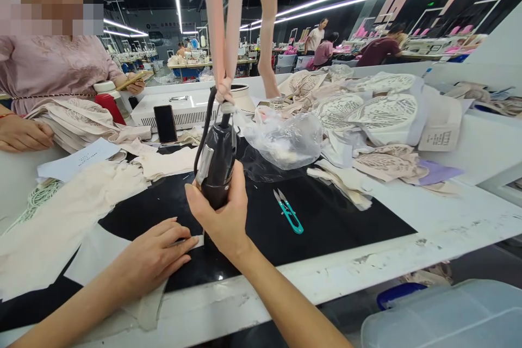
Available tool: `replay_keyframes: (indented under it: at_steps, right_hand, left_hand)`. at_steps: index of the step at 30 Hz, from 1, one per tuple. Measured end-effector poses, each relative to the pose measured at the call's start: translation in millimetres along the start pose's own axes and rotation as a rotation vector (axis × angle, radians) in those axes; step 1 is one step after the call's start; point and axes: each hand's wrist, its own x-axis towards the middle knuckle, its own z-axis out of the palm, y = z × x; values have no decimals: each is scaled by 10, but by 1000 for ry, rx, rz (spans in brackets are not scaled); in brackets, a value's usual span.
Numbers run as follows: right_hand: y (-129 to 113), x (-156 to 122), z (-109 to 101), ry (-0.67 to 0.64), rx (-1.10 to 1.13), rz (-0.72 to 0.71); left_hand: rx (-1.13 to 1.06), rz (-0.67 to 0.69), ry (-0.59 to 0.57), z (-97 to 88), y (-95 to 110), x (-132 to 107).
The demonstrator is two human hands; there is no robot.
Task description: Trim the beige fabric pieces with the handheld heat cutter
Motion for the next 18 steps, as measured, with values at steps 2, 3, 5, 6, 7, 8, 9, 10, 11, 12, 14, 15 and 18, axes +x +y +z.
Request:
replay_keyframes:
  at_steps: [2,3,5,6,7,8,9,10,11,12,14,15,18]
  right_hand:
    - [-10,7,6,12,11,5]
    - [-16,10,11,17,20,9]
    - [-26,13,23,16,36,14]
    - [-29,12,29,10,38,14]
    - [-30,10,35,3,36,12]
    - [-29,7,40,-4,31,11]
    - [-25,3,44,-11,24,11]
    - [-19,0,47,-12,15,12]
    - [-13,-4,49,-8,3,14]
    - [-7,-7,50,-1,-14,15]
    - [0,-12,47,18,-48,18]
    - [0,-14,43,26,-61,23]
    - [-13,-26,22,28,-35,42]
  left_hand:
    - [-1,-1,-8,0,2,-3]
    - [0,0,-12,-3,2,-2]
    - [6,5,-14,-11,3,2]
    - [9,8,-14,-16,4,5]
    - [11,10,-10,-21,4,9]
    - [13,12,-4,-25,5,13]
    - [13,12,0,-29,6,16]
    - [14,10,1,-32,7,19]
    - [15,10,1,-34,8,22]
    - [18,11,2,-35,8,23]
    - [21,13,-4,-35,8,22]
    - [21,14,-7,-35,7,20]
    - [8,5,-20,-28,3,8]
